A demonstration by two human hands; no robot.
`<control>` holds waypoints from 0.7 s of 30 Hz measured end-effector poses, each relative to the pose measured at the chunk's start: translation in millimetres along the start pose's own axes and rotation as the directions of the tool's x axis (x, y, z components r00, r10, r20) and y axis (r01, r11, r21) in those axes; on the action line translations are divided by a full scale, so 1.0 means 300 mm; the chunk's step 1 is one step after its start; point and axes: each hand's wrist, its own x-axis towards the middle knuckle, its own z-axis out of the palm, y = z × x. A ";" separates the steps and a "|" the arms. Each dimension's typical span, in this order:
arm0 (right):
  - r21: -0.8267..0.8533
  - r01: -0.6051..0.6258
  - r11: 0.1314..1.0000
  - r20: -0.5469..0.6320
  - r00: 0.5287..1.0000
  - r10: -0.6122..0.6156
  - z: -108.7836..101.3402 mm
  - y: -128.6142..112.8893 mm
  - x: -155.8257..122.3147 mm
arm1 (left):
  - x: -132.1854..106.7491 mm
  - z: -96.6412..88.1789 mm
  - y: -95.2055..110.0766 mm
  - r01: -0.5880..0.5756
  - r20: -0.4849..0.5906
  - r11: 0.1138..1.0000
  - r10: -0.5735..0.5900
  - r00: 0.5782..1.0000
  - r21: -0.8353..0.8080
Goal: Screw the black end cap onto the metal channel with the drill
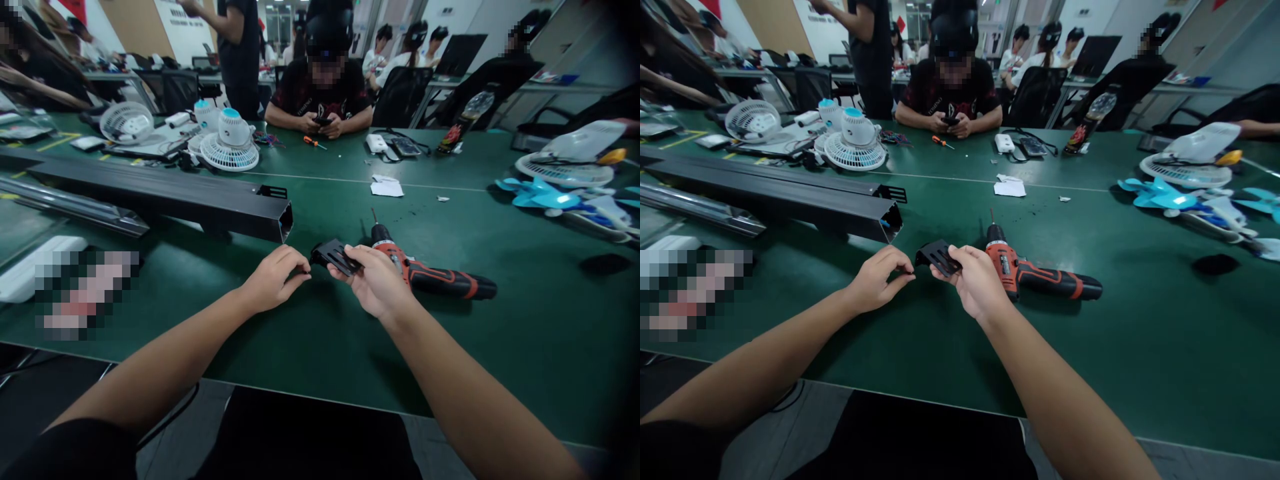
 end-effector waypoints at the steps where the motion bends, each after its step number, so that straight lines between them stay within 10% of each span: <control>1: 0.019 -0.031 0.999 -0.008 0.999 0.031 0.004 0.001 -0.003 | -0.001 0.002 -0.001 0.007 -0.014 1.000 -0.007 1.000 0.012; 21: 0.030 -0.032 0.999 0.012 0.999 0.032 0.043 0.025 -0.052 | 0.011 0.005 0.003 -0.041 -0.189 0.995 0.058 0.980 0.092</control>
